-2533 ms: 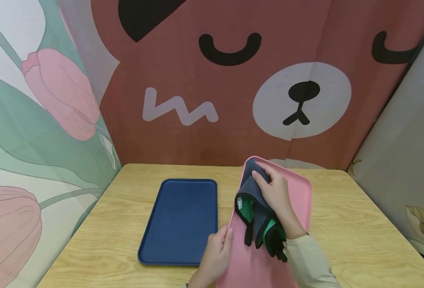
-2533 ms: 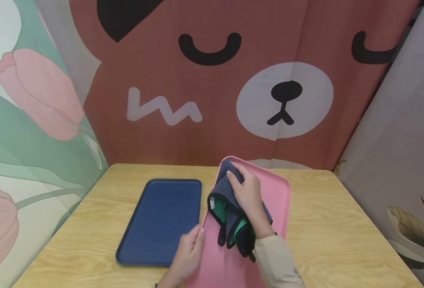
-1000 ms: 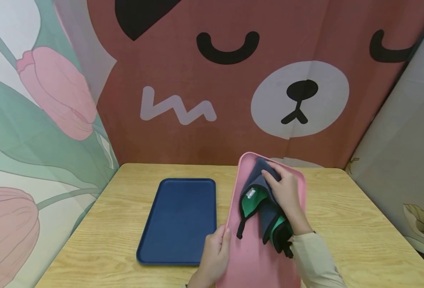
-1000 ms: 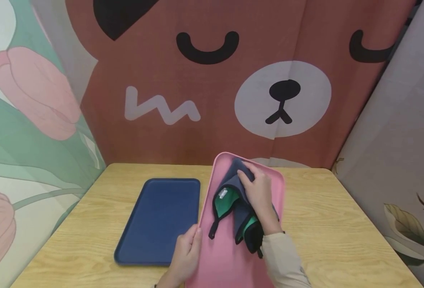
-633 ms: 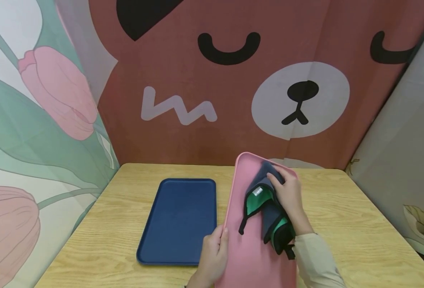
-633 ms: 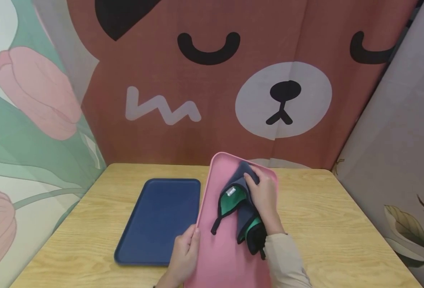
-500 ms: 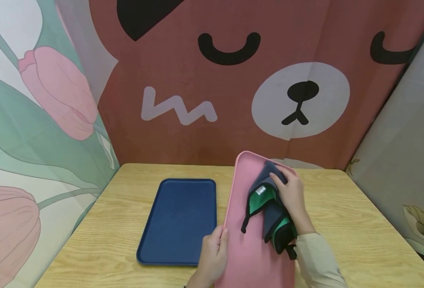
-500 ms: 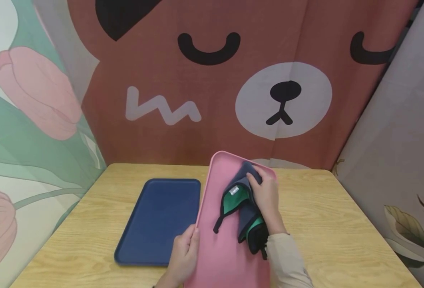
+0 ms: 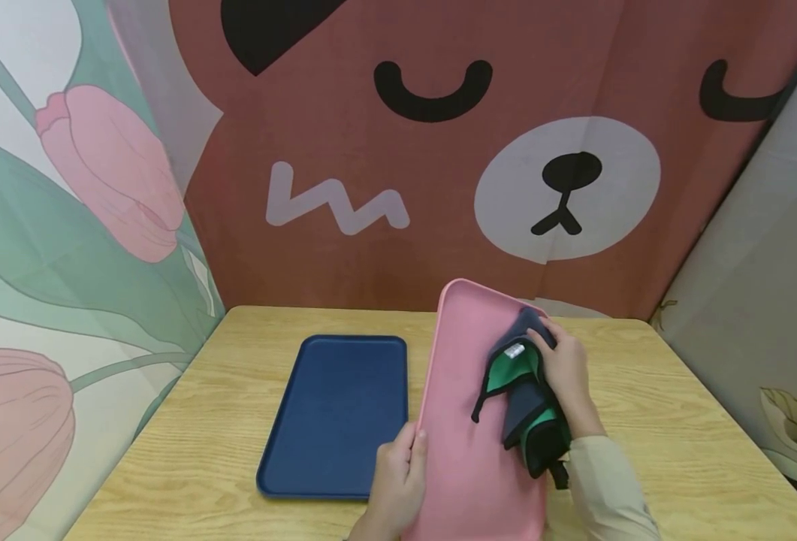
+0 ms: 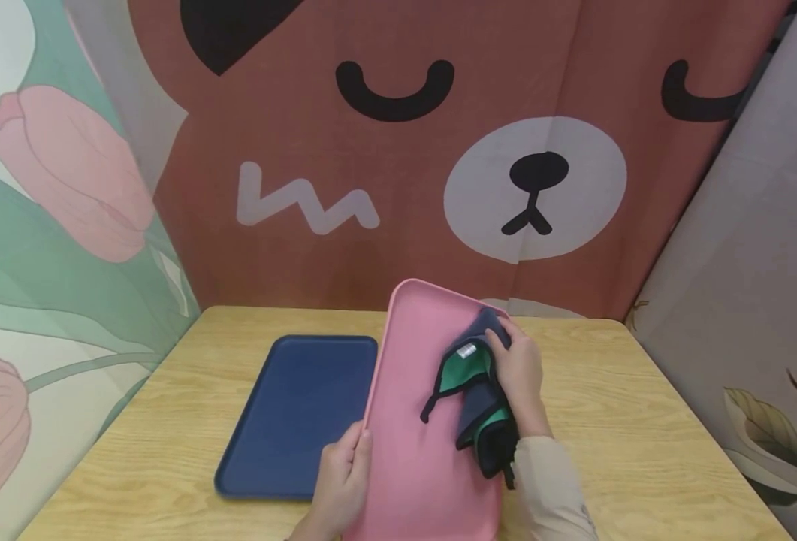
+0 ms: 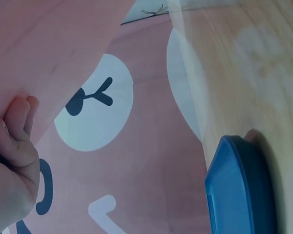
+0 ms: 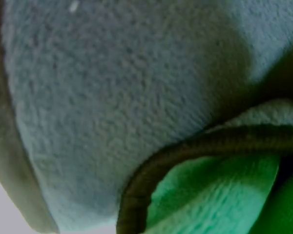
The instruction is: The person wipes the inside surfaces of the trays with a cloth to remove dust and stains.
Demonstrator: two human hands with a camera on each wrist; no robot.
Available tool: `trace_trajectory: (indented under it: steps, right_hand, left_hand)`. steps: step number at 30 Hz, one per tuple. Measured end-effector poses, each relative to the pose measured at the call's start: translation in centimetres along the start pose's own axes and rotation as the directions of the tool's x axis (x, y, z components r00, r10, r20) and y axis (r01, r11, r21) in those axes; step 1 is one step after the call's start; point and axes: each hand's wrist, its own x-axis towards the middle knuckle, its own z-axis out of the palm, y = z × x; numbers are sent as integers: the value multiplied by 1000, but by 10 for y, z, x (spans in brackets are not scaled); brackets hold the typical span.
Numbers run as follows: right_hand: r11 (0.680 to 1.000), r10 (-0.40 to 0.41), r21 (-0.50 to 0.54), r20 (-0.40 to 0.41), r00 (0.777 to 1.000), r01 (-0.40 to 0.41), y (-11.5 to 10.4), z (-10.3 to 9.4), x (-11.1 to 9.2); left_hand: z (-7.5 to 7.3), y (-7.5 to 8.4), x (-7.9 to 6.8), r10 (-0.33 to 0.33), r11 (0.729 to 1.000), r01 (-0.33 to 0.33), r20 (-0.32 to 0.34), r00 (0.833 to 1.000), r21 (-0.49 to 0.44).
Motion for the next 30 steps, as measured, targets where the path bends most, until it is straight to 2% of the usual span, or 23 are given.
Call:
trace_trajectory:
  steps: [6,11,15,23,30]
  right_hand:
    - [998,31,-46,12,999,-31,6,-2,2]
    - [999,19,-46,26,999,-18,4,-1,1]
    - [1000,2,-19,24,1000,-2,1,0,0]
    - [999,-6,47,0,1000,6,0,7,-3]
    - [997,-13,73,-40,999,16,-2,11,-7]
  left_hand:
    - [-1,0,1,22,1000,-22,-7,1000,1]
    - [-3,0,0,24,1000,-24,-14,1000,-5]
    - [-5,-1,3,24,1000,-24,-7,1000,-7]
    - [-6,0,3,-22,1000,23,13,1000,-20]
    - [-4,0,3,21,1000,-21,-7,1000,8]
